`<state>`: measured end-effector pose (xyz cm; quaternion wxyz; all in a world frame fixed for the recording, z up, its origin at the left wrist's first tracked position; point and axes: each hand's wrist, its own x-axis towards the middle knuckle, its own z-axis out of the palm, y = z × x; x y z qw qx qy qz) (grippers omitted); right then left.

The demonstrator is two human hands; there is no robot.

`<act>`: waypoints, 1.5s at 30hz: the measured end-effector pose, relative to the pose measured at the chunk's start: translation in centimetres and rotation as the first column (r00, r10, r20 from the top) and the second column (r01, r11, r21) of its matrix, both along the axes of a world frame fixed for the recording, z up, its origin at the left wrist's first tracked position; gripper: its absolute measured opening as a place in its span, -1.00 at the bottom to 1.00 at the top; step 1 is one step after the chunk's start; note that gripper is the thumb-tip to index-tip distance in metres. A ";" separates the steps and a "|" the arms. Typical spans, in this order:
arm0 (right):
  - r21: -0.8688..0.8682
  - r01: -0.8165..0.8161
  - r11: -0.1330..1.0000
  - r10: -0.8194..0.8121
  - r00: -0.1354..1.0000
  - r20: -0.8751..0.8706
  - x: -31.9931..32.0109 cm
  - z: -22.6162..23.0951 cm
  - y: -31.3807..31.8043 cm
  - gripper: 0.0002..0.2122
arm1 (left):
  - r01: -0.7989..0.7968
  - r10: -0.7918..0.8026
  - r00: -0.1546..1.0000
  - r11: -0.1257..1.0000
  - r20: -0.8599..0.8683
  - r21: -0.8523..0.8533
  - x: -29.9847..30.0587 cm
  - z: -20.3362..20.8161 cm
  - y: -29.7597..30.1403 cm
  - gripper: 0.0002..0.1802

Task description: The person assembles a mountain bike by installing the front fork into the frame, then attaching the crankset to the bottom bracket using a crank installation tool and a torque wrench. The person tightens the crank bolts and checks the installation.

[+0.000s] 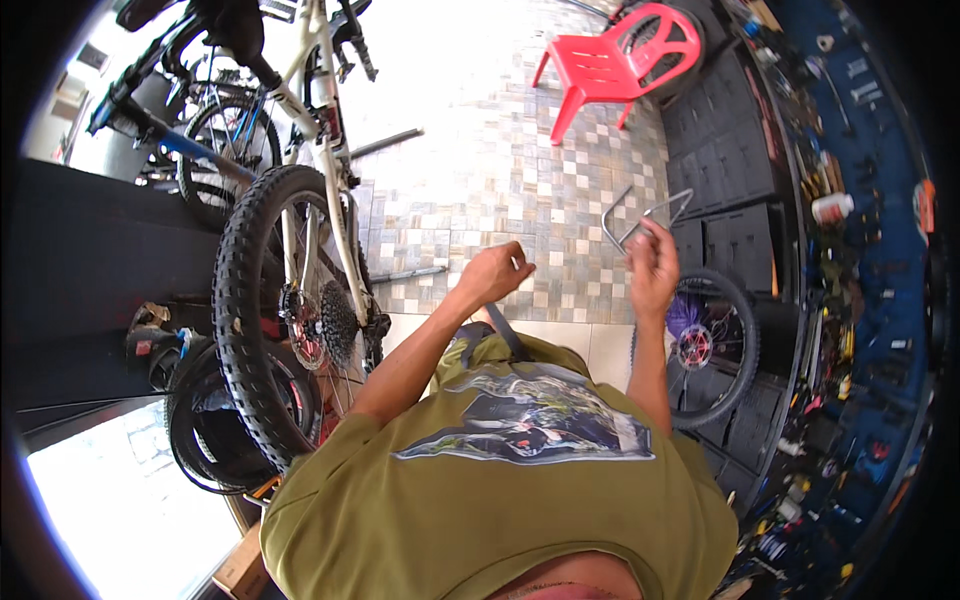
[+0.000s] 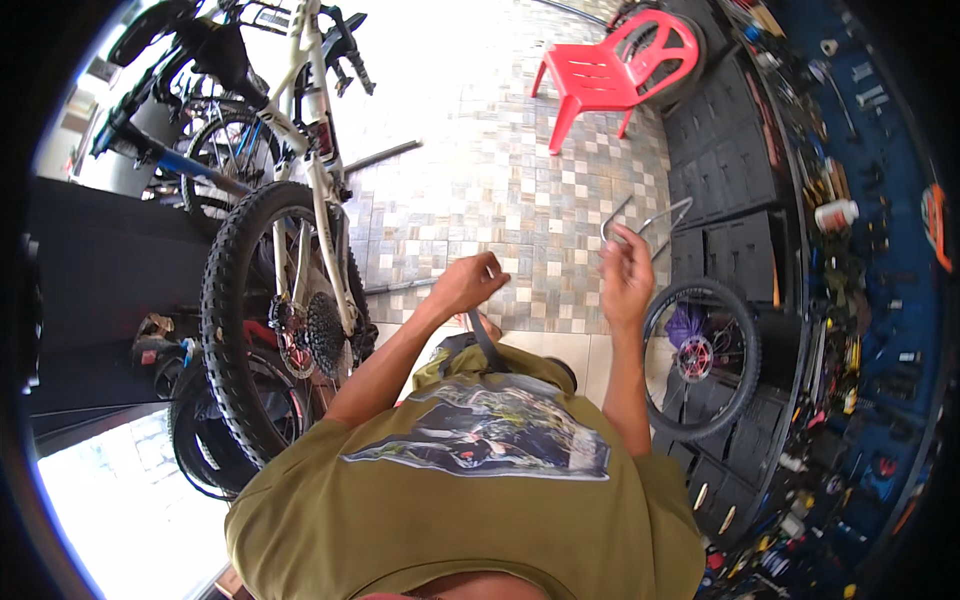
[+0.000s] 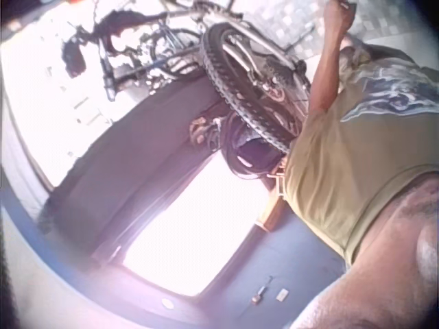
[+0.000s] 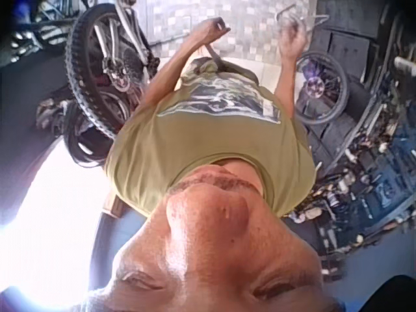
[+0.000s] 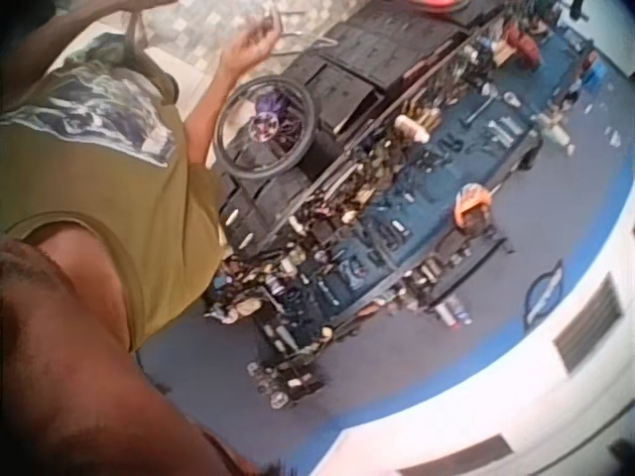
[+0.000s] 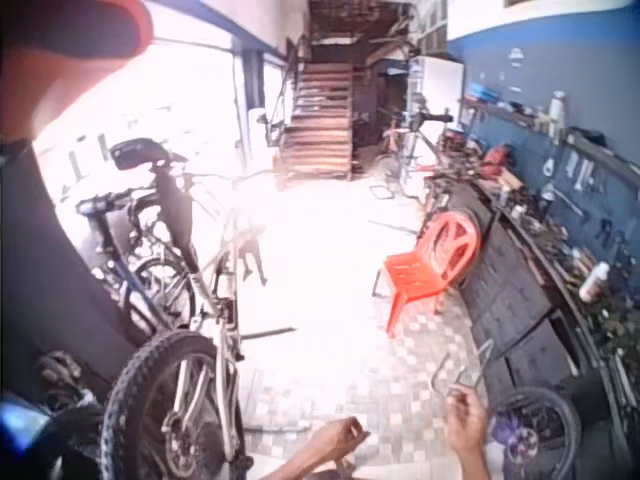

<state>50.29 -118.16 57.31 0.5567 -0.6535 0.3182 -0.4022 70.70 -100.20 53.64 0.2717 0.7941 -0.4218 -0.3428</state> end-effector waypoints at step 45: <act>-0.342 0.896 0.283 -0.833 0.053 -0.551 -57.2 5.4 13.8 -0.75 | 0.330 -0.625 0.362 0.780 -0.692 -0.532 -74.9 7.0 -54.6 -0.64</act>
